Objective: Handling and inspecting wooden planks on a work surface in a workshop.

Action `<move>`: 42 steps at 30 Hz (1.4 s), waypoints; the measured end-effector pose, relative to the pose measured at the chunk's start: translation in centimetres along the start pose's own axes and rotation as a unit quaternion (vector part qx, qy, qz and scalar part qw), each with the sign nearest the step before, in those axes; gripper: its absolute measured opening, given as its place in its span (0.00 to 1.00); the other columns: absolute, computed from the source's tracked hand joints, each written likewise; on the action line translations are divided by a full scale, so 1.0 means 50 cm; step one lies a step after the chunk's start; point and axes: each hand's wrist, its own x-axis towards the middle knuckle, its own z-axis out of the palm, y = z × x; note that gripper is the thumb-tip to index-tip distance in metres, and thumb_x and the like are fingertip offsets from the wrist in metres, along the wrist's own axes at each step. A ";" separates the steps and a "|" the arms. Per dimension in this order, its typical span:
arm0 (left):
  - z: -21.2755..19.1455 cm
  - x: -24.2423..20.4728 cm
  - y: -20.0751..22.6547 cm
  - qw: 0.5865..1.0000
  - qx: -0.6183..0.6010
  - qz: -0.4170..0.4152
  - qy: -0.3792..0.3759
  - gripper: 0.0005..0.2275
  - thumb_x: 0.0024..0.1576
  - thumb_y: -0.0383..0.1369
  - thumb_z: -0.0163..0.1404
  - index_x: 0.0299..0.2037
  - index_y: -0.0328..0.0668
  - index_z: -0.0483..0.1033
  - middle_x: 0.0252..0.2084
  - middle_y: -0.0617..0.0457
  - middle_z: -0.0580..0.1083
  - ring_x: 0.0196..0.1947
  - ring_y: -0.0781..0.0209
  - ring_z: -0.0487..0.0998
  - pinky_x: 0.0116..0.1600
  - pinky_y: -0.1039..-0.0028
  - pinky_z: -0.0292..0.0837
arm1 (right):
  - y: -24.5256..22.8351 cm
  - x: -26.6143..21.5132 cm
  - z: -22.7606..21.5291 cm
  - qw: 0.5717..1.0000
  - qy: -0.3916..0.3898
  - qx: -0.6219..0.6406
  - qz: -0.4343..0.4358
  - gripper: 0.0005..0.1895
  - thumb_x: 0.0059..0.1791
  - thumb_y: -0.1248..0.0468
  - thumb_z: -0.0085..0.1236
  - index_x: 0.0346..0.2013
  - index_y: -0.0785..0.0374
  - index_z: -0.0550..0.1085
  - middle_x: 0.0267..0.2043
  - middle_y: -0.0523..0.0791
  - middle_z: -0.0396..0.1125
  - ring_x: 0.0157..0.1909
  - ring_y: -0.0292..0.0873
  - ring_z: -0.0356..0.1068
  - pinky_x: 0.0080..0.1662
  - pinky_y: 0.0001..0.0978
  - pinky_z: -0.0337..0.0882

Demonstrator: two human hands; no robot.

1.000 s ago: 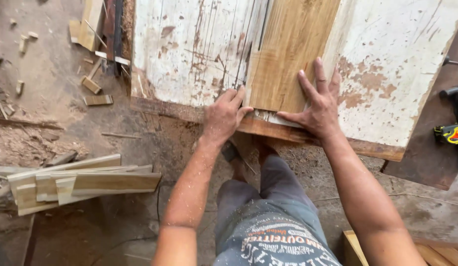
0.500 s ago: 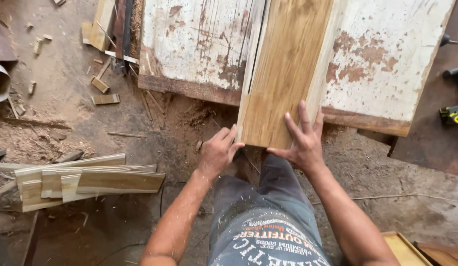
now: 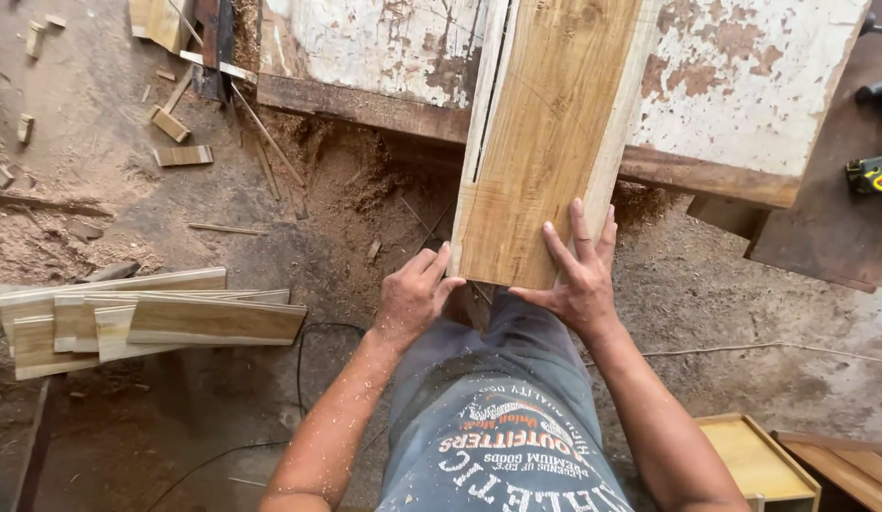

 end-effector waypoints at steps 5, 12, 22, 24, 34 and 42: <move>0.007 0.016 -0.004 1.000 0.009 0.021 0.005 0.24 0.58 0.41 0.57 0.58 0.30 0.73 0.38 0.48 0.72 0.34 0.51 0.78 0.37 0.66 0.77 | 0.012 0.011 -0.001 1.000 -0.006 -0.008 0.003 0.54 0.30 0.37 0.77 0.62 0.63 0.73 0.80 0.56 0.45 0.78 0.77 0.34 0.73 0.74 0.47; 0.006 0.081 -0.012 0.999 0.032 0.015 0.012 0.24 0.59 0.43 0.56 0.59 0.31 0.73 0.39 0.48 0.73 0.35 0.52 0.78 0.37 0.66 0.76 | 0.050 0.069 -0.002 1.000 -0.005 -0.021 -0.008 0.54 0.30 0.36 0.78 0.64 0.61 0.73 0.80 0.56 0.45 0.78 0.77 0.33 0.73 0.75 0.45; -0.001 0.181 -0.014 0.996 0.070 0.050 0.018 0.24 0.60 0.42 0.56 0.59 0.31 0.72 0.39 0.50 0.71 0.38 0.55 0.78 0.40 0.67 0.77 | 0.118 0.151 0.011 0.999 -0.035 -0.040 0.008 0.58 0.29 0.31 0.76 0.67 0.57 0.73 0.82 0.54 0.42 0.79 0.76 0.30 0.73 0.78 0.41; -0.001 0.207 -0.019 0.995 0.079 0.053 0.014 0.23 0.60 0.42 0.56 0.59 0.31 0.73 0.38 0.50 0.71 0.38 0.56 0.77 0.40 0.68 0.77 | 0.131 0.168 0.013 0.998 -0.032 -0.048 0.011 0.59 0.29 0.30 0.76 0.67 0.57 0.73 0.82 0.54 0.41 0.78 0.76 0.29 0.73 0.78 0.42; 0.003 0.271 -0.037 0.992 0.105 0.069 0.017 0.23 0.59 0.41 0.57 0.58 0.29 0.73 0.38 0.50 0.71 0.38 0.58 0.77 0.40 0.70 0.77 | 0.156 0.232 0.003 0.997 -0.044 -0.057 0.012 0.59 0.29 0.31 0.77 0.68 0.55 0.73 0.83 0.52 0.40 0.78 0.77 0.29 0.73 0.78 0.46; 0.004 0.334 -0.054 0.989 0.122 0.086 0.021 0.23 0.61 0.41 0.56 0.59 0.29 0.71 0.40 0.49 0.72 0.39 0.56 0.77 0.40 0.70 0.78 | 0.201 0.285 0.013 0.997 -0.039 -0.066 0.013 0.59 0.31 0.29 0.77 0.68 0.56 0.73 0.83 0.53 0.40 0.78 0.77 0.28 0.73 0.77 0.47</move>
